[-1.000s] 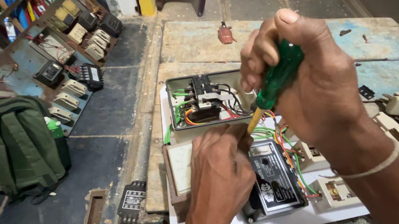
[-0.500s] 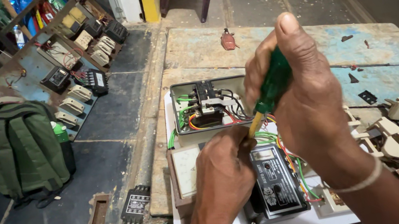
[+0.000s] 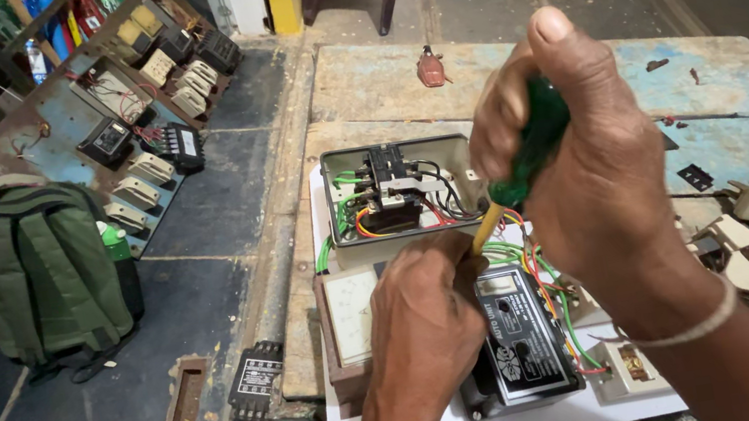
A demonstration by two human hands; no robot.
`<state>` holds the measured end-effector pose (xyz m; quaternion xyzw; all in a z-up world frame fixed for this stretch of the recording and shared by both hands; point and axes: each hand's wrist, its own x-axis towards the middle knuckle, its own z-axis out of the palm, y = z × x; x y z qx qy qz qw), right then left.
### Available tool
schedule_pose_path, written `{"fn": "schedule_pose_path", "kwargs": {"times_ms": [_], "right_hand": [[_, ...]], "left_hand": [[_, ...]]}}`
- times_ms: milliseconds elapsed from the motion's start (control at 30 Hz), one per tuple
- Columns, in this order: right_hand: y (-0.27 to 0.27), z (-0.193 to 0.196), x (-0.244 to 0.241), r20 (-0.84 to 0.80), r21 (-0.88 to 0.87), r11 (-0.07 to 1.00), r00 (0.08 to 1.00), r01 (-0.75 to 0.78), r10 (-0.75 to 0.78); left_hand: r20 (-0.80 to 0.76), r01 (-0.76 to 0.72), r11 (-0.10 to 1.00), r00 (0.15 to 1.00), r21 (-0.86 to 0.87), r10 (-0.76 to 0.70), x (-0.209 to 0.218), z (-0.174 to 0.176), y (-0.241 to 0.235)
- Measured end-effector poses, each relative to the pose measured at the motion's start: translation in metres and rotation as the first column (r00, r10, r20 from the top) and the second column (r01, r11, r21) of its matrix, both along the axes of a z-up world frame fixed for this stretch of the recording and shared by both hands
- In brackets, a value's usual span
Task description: The person uses a screwdriver to secure wires to terminals inside an electrical box. They handle a black unit and a small circuit board while working on a wooden board.
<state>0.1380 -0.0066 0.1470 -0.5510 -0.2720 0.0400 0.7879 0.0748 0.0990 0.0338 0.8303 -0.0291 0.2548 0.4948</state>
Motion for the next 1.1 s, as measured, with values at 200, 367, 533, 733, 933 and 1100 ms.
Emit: {"fn": "schedule_pose_path", "kwargs": {"times_ms": [200, 367, 533, 733, 933, 1100], "right_hand": [[-0.001, 0.011, 0.003, -0.09, -0.055, 0.998, 0.995, 0.031, -0.036], [-0.01, -0.007, 0.001, 0.148, -0.135, 0.952, 0.956, 0.274, -0.254], [-0.017, -0.02, -0.006, 0.343, -0.136, 0.925, 0.893, 0.354, -0.291], [-0.017, -0.011, -0.018, 0.507, -0.329, 0.85, 0.836, 0.413, -0.21], [-0.021, 0.01, -0.036, 0.491, -0.556, 0.692, 0.854, 0.461, -0.174], [-0.021, 0.012, -0.041, 0.512, -0.594, 0.626, 0.838, 0.505, -0.189]], "left_hand": [[-0.063, -0.036, 0.998, 0.997, 0.042, 0.038, 0.007, -0.015, 0.001], [-0.015, 0.076, 0.969, 0.997, -0.235, -0.082, -0.003, -0.004, 0.01], [0.094, -0.046, 0.959, 0.993, -0.281, 0.075, -0.009, 0.005, 0.011], [0.036, -0.116, 0.946, 0.99, -0.303, 0.133, -0.015, 0.005, 0.017], [0.042, -0.12, 0.945, 0.989, -0.303, 0.139, -0.014, 0.004, 0.019], [0.068, -0.111, 0.95, 0.988, -0.291, 0.137, -0.013, 0.001, 0.018]]}}
